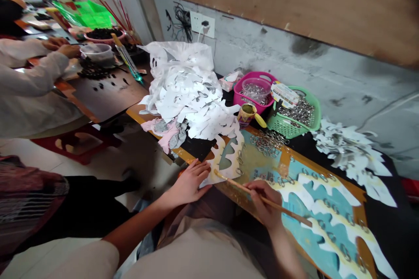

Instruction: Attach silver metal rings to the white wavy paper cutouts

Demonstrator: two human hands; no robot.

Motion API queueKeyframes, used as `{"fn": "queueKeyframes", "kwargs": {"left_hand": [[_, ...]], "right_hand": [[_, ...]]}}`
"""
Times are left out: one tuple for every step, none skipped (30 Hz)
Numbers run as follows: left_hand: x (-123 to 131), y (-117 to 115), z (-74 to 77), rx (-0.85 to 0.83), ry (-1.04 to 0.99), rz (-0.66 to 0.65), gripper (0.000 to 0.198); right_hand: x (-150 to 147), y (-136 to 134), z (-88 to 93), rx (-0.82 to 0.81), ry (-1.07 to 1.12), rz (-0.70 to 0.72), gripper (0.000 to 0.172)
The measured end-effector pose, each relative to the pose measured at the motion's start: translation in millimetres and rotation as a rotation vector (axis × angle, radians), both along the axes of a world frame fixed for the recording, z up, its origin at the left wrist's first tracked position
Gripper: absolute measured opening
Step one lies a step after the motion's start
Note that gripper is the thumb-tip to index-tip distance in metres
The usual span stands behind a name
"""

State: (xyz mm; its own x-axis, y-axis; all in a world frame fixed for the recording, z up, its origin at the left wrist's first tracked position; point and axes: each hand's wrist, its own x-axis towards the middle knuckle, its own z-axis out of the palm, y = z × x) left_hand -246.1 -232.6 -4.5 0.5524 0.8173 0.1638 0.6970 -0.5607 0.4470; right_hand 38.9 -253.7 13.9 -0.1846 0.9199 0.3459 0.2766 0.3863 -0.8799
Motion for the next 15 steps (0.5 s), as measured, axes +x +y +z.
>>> {"fn": "queueKeyframes", "kwargs": {"left_hand": [[0.0, -0.3, -0.2, 0.005, 0.002, -0.001, 0.029], [0.0, -0.6, -0.5, 0.01, 0.004, -0.003, 0.028], [-0.1, -0.9, -1.0, 0.015, 0.006, -0.005, 0.027], [-0.2, -1.2, -1.6, 0.019, 0.009, -0.006, 0.026], [-0.3, -1.5, -2.4, 0.023, 0.013, -0.006, 0.026], [-0.4, -1.7, -3.4, 0.027, 0.016, -0.006, 0.027], [-0.4, -1.8, -4.5, 0.03, 0.02, -0.006, 0.028], [-0.4, -1.7, -5.7, 0.034, 0.023, -0.006, 0.028], [-0.3, -1.5, -6.9, 0.038, 0.023, -0.007, 0.029], [-0.1, -1.2, -7.9, 0.042, 0.022, -0.007, 0.031], [0.0, -0.9, -8.8, 0.047, 0.019, -0.008, 0.032], [0.2, -0.6, -9.5, 0.051, 0.017, -0.009, 0.033], [0.3, -0.4, -10.0, 0.056, 0.016, -0.009, 0.034], [0.4, -0.3, -10.4, 0.059, 0.017, -0.009, 0.034], [0.4, -0.2, -10.6, 0.062, 0.019, -0.009, 0.034]], "right_hand": [[0.5, -2.1, -1.9, 0.008, 0.001, 0.01, 0.012], [1.3, -4.9, -4.3, 0.013, 0.007, 0.016, 0.013], [2.4, -8.3, -7.1, 0.012, 0.014, 0.023, 0.013], [3.8, -12.2, -10.3, 0.005, 0.016, 0.033, 0.014], [5.2, -16.3, -13.5, -0.004, 0.012, 0.042, 0.013], [6.7, -20.6, -16.6, -0.017, 0.001, 0.048, 0.013], [8.1, -24.7, -19.5, -0.027, -0.011, 0.048, 0.013], [9.3, -28.5, -21.9, -0.032, -0.022, 0.043, 0.014], [10.4, -32.0, -23.8, -0.034, -0.029, 0.032, 0.014], [11.4, -34.9, -25.2, -0.037, -0.034, 0.021, 0.015], [12.1, -37.4, -26.1, -0.045, -0.039, 0.009, 0.016], [12.7, -39.5, -26.6, -0.058, -0.046, 0.003, 0.016], [13.2, -41.1, -26.9, -0.072, -0.055, 0.0, 0.015], [13.6, -42.5, -27.1, -0.088, -0.065, -0.002, 0.014], [14.0, -43.6, -27.2, -0.104, -0.073, -0.003, 0.013]]}}
